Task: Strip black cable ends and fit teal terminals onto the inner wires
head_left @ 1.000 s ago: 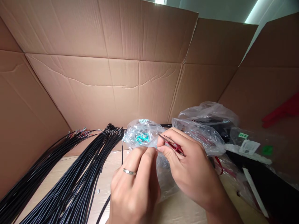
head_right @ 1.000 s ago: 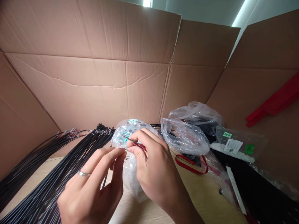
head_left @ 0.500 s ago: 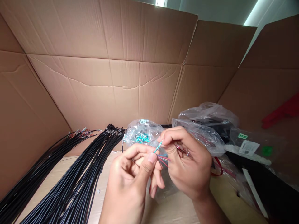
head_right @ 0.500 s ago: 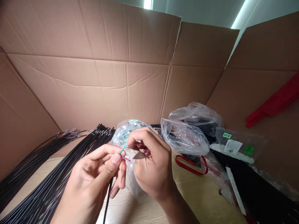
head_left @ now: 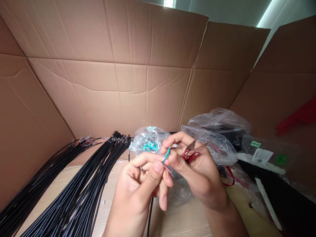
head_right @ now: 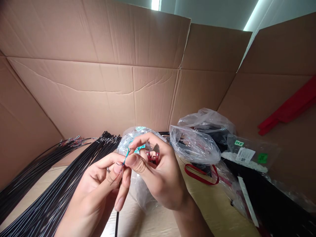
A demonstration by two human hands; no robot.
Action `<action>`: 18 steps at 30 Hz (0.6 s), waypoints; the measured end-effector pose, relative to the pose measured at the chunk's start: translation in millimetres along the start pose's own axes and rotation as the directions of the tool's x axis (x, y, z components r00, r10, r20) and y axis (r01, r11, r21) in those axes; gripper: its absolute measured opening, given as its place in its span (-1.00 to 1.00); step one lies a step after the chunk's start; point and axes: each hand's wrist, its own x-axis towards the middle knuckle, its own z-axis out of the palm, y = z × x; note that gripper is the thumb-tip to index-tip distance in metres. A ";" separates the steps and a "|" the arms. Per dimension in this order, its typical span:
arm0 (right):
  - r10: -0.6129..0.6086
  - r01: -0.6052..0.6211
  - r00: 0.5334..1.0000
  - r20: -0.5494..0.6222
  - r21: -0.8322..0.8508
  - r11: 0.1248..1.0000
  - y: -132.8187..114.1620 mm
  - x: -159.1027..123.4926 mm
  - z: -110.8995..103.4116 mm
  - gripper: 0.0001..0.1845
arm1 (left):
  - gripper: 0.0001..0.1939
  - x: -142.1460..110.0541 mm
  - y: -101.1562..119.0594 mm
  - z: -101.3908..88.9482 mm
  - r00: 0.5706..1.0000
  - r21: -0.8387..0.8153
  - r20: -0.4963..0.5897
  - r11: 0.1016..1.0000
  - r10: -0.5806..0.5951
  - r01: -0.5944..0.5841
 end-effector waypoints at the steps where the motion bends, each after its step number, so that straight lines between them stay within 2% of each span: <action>1: 0.030 -0.029 0.999 0.021 -0.023 0.999 -1.8 -1.1 -1.0 -0.80 | -0.80 0.3 0.5 0.2 1.000 0.025 -0.015 0.999 0.027 -0.027; 4: 0.035 -0.033 0.999 0.027 -0.056 0.998 -6.1 -2.2 -2.2 -0.83 | -0.84 1.3 2.7 2.0 0.996 0.125 -0.014 0.988 0.092 -0.089; 7: 0.010 -0.011 1.000 -0.018 -0.070 0.998 -9.5 -1.2 -2.8 -0.85 | -0.83 0.7 2.0 5.3 0.982 0.251 -0.063 0.955 0.177 -0.156; 10: -0.022 0.009 0.997 -0.073 -0.172 0.985 -12.9 -1.4 -4.4 -0.80 | -0.85 -1.1 -3.5 9.2 0.932 0.406 -0.141 0.878 0.334 -0.253; 13: -0.060 0.034 0.993 -0.098 -0.249 0.968 -15.8 -3.6 -5.1 -0.77 | -0.91 -3.5 -8.5 12.8 0.880 0.496 -0.224 0.826 0.420 -0.268; 15: -0.054 0.040 0.996 -0.071 -0.189 0.981 -16.4 -5.1 -4.1 -0.80 | -0.91 -5.0 -8.7 13.8 0.868 0.511 -0.259 0.823 0.423 -0.249; 18: -0.016 0.016 1.000 -0.003 -0.012 1.000 -15.2 -5.9 -1.6 -0.85 | -0.90 -5.8 -5.6 11.3 0.907 0.497 -0.213 0.840 0.363 -0.219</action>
